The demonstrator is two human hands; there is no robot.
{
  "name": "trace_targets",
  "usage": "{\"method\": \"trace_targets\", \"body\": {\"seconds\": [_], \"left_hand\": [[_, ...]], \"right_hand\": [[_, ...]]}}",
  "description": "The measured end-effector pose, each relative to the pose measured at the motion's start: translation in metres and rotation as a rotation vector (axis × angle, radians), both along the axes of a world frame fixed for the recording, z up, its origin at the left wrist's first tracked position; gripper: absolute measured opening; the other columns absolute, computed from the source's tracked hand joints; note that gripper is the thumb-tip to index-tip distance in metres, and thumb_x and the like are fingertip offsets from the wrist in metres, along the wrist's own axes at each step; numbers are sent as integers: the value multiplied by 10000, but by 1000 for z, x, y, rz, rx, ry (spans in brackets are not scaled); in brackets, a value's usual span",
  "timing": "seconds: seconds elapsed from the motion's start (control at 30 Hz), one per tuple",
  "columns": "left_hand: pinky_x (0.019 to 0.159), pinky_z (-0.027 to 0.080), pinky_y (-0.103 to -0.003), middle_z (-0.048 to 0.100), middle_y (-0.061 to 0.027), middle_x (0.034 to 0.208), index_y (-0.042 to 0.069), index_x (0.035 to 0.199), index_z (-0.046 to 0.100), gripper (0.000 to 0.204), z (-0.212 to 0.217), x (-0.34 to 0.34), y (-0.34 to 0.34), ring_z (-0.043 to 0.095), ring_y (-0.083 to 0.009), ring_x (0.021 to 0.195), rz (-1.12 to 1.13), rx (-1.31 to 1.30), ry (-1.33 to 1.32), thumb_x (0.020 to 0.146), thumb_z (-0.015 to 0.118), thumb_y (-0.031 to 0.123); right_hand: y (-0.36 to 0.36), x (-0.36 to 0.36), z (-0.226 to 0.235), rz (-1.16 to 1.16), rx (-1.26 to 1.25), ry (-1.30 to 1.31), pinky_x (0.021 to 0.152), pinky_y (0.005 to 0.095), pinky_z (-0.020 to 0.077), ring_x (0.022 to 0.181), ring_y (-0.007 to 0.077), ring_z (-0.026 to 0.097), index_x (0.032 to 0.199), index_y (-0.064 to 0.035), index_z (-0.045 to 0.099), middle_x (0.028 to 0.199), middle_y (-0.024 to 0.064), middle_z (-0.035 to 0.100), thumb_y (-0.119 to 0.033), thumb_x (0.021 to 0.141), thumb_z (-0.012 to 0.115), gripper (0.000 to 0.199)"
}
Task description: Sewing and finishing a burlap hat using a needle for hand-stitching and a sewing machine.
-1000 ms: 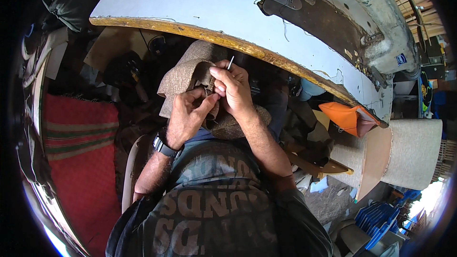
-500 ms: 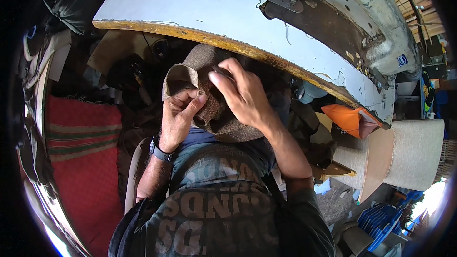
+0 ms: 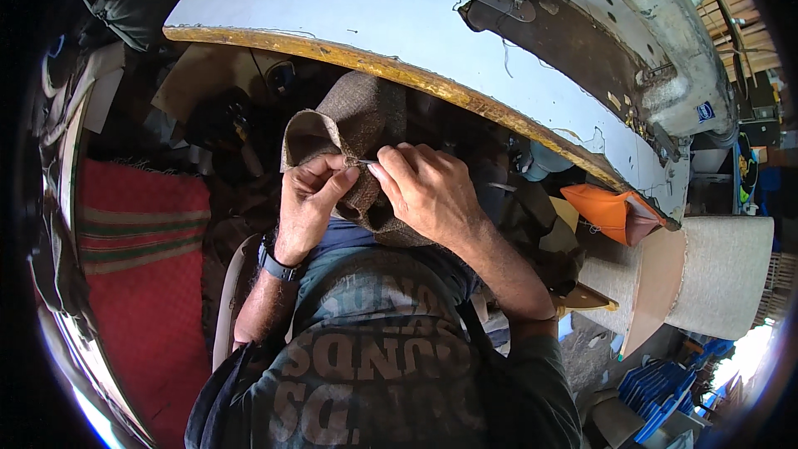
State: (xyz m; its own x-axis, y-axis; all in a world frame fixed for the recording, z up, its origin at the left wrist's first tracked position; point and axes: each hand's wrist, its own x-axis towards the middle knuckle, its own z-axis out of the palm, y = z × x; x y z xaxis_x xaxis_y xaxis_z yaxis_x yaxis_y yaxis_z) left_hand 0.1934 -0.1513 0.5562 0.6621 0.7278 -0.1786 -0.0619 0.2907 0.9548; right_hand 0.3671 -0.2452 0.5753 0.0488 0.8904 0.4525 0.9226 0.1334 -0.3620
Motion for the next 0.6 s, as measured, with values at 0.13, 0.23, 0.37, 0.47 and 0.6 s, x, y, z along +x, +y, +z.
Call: {"method": "trace_targets", "body": {"seconds": [0.13, 0.23, 0.37, 0.47, 0.6], "left_hand": [[622, 513, -202, 696, 4, 816, -41, 1070, 707, 181, 1, 1, -1, 605, -31, 687, 7, 11, 8, 985, 673, 116], [608, 489, -196, 676, 18, 792, -27, 1031, 704, 152, 4, 0, -2, 581, -22, 674, -3, 64, 38, 985, 673, 115], [602, 462, -193, 636, 37, 753, 0, 946, 677, 132, 9, 0, -3, 544, -12, 665, -11, 92, 56, 987, 674, 126], [614, 462, -191, 630, 39, 752, 11, 934, 666, 139, 9, 0, -2, 545, -13, 673, -28, 37, 62, 988, 676, 139], [615, 461, -194, 632, 41, 762, 17, 938, 669, 140, 9, -1, -3, 544, -15, 674, -40, 52, 77, 990, 675, 146]], "right_hand": [[1, 0, -1, 8, -7, -36, 614, 374, 565, 719, 268, 675, 1038, -25, 613, 827, 104, 652, -134, 917, 724, 197], [1, -1, 0, 0, -7, -99, 617, 369, 566, 725, 266, 675, 1062, -24, 611, 827, 106, 646, -141, 919, 723, 216], [4, 1, 1, 22, 22, -139, 612, 367, 567, 723, 270, 676, 1082, -21, 611, 834, 109, 647, -130, 918, 722, 226], [4, 5, -4, 58, 29, -50, 604, 318, 585, 727, 218, 680, 1110, -34, 598, 849, 91, 657, -194, 934, 722, 268], [2, 6, -3, 60, 13, -93, 609, 317, 589, 734, 217, 685, 1120, -27, 608, 867, 100, 666, -191, 932, 726, 276]]}}
